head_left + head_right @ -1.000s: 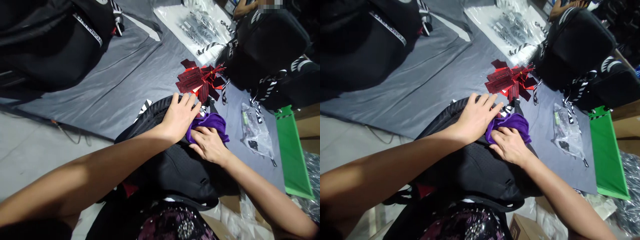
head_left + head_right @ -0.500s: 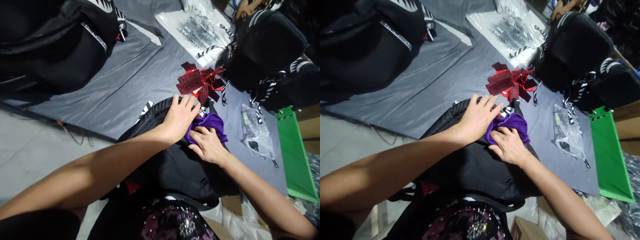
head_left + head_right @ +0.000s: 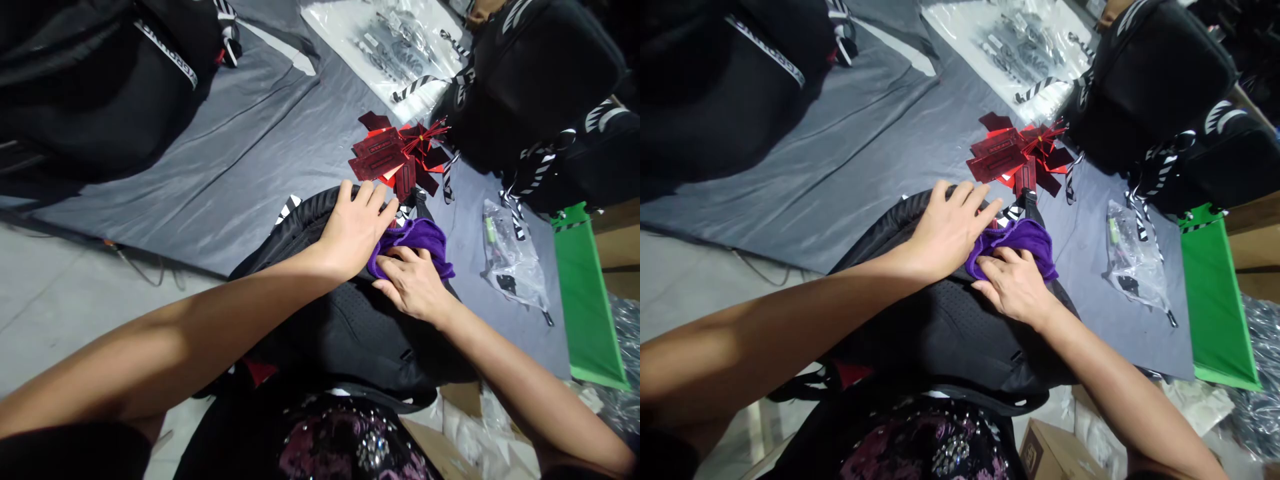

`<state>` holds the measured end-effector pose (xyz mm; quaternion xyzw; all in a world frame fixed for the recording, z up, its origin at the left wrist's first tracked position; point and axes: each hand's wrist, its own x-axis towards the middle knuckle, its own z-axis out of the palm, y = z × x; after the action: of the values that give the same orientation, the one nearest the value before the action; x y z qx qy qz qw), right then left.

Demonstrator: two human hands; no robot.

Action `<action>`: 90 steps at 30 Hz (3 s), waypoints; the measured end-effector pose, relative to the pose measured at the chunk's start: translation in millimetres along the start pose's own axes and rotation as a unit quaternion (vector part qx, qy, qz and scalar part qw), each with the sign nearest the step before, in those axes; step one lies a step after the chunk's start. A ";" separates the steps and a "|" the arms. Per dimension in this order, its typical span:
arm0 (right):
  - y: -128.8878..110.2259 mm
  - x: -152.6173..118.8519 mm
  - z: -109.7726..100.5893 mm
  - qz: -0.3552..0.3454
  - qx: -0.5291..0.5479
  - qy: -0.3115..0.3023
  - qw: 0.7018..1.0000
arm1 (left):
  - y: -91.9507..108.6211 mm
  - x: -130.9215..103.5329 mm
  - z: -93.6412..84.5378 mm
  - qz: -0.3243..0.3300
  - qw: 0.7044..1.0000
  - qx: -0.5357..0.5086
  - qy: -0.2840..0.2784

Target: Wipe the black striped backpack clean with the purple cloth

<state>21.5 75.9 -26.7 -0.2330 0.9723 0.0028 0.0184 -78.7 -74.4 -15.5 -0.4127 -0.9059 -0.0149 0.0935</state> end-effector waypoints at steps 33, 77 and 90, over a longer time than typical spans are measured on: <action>-31.6 -16.8 4.2 0.090 0.024 0.172 0.981 | -50.0 0.9 -53.8 0.038 0.971 -0.031 -0.232; -55.6 32.0 3.1 0.038 0.009 -0.004 0.999 | -34.7 -36.2 -14.6 -0.090 0.981 -0.001 -0.172; -38.4 14.7 -0.1 0.021 -0.003 0.015 1.000 | -39.8 -51.2 0.0 -0.139 0.985 -0.075 -0.062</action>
<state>25.8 35.0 -27.0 -0.2127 0.9771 0.0024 0.0031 -75.8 -138.7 -22.8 -0.2886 -0.9549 -0.0705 0.0028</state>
